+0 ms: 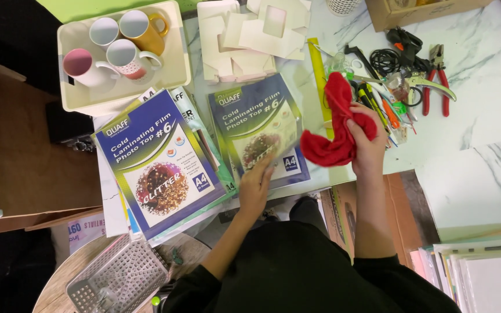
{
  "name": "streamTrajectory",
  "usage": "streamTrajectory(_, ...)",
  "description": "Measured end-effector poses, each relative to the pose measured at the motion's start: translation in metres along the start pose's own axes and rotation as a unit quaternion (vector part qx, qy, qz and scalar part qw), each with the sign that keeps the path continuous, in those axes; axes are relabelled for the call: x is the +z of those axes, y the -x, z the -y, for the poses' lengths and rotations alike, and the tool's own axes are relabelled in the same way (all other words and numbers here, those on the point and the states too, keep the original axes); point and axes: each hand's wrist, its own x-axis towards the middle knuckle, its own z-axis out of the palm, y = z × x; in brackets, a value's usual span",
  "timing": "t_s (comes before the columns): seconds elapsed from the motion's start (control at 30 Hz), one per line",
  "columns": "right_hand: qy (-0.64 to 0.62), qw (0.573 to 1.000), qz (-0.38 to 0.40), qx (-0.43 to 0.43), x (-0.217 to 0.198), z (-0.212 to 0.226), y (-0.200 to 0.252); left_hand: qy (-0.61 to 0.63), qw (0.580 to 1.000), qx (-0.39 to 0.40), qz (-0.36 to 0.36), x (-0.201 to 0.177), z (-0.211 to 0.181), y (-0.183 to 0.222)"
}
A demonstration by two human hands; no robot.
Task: Wiping down and organizing packages of specialty printing paper and vinyl stickers in a workspace.
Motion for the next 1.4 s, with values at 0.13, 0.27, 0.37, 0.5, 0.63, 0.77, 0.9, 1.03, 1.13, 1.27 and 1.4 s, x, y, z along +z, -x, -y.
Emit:
streamTrajectory(0.13,-0.046,0.999,-0.02,-0.001,-0.001,-0.017,0.01,0.101,0.953,-0.282,0.038,0.024,0.003,0.0)
streamTrajectory(0.27,-0.167,0.985,-0.005,0.044,0.007,-0.044,0.02,0.389,0.895,-0.214,-0.052,0.03,0.005,0.001)
streamTrajectory(0.37,-0.218,0.974,0.003,0.06,0.012,-0.056,0.022,0.576,0.788,-0.202,-0.081,0.03,0.003,-0.002)
streamTrajectory(0.5,-0.138,0.989,0.013,0.05,0.032,-0.043,0.023,0.688,0.675,-0.214,-0.159,0.044,0.01,0.001)
streamTrajectory(0.63,-0.047,0.998,0.035,0.028,0.045,-0.042,0.027,0.723,0.607,-0.261,-0.203,0.069,0.031,0.012)
streamTrajectory(0.77,-0.193,0.978,0.074,0.043,0.007,-0.088,0.029,0.722,0.572,-0.318,-0.226,0.083,0.063,0.025)
streamTrajectory(0.9,-0.41,0.908,0.071,0.046,0.024,-0.046,0.027,0.679,0.636,-0.321,-0.175,0.08,0.088,0.03)
streamTrajectory(1.03,-0.254,0.964,0.063,0.05,0.042,-0.016,0.013,0.661,0.637,-0.36,-0.168,0.074,0.097,0.027)
streamTrajectory(1.13,0.14,0.928,0.346,-0.007,0.064,-0.027,0.014,0.64,0.657,-0.372,-0.14,0.072,0.089,0.027)
streamTrajectory(1.27,0.404,0.772,0.438,-0.22,0.091,-0.082,0.029,0.614,0.69,-0.341,-0.173,0.074,0.082,0.022)
streamTrajectory(1.4,0.49,0.727,0.369,-0.307,0.072,-0.14,-0.011,0.646,0.666,-0.332,-0.174,0.085,0.101,0.031)
